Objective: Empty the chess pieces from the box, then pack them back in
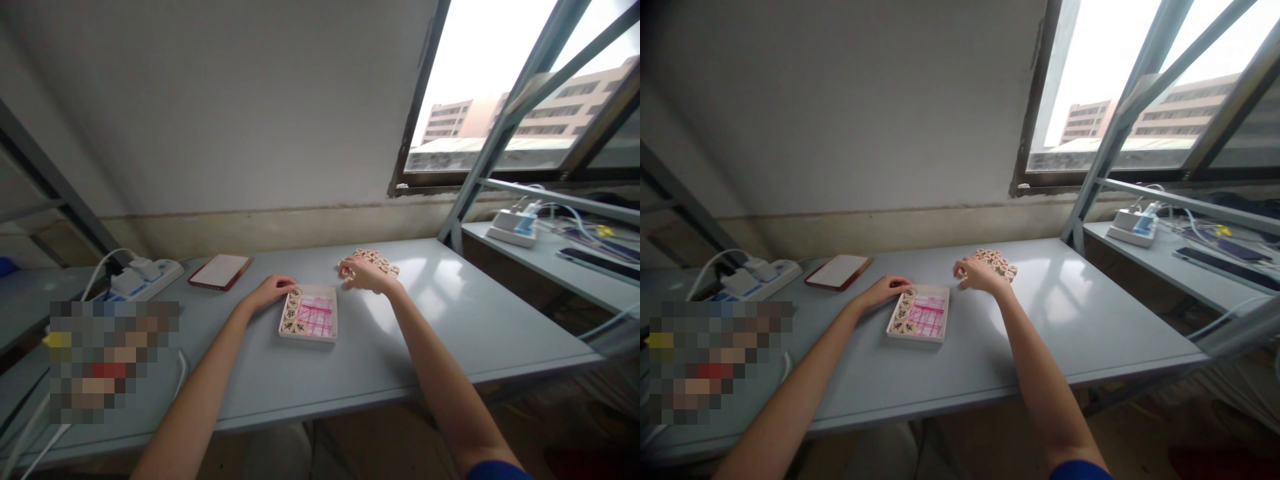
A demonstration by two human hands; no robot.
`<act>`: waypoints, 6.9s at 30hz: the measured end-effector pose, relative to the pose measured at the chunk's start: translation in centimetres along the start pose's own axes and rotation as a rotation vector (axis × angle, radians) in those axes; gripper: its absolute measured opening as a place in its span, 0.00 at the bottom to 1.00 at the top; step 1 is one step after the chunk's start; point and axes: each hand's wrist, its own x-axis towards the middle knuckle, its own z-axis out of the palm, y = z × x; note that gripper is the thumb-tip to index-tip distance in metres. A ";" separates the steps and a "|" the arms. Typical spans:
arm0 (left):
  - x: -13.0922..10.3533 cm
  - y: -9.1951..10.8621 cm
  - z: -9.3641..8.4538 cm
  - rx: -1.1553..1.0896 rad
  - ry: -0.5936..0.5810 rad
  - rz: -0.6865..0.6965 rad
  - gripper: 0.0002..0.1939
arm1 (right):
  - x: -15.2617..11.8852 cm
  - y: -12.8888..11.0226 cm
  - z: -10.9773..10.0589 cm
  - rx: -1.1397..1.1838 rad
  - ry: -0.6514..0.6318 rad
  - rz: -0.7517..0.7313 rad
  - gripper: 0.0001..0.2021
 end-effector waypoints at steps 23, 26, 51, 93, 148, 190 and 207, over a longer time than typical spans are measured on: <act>0.4 -0.7 -0.1 0.064 -0.002 0.064 0.17 | 1.2 -10.5 2.1 0.417 -0.256 -0.430 0.13; 0.3 -0.5 -0.1 0.072 -0.001 0.057 0.17 | 1.2 -10.5 2.4 0.393 -0.230 -0.424 0.13; 0.1 -0.4 0.0 0.029 -0.029 0.039 0.17 | 0.5 -5.8 -1.1 0.338 -0.154 -0.292 0.14; 0.1 -1.0 0.0 -0.131 -0.111 0.069 0.22 | 1.5 -8.8 3.2 -0.009 0.121 -0.224 0.12; 0.1 -0.7 -0.1 -0.134 -0.104 0.054 0.21 | 1.0 -7.3 0.9 0.108 0.054 -0.242 0.16; -0.2 -0.3 -0.2 -0.120 -0.123 0.040 0.19 | -0.1 -2.8 -0.5 -0.085 0.079 0.039 0.10; 0.3 -1.3 -0.2 -0.072 -0.116 0.065 0.19 | 0.8 -11.5 2.7 0.243 -0.126 -0.363 0.13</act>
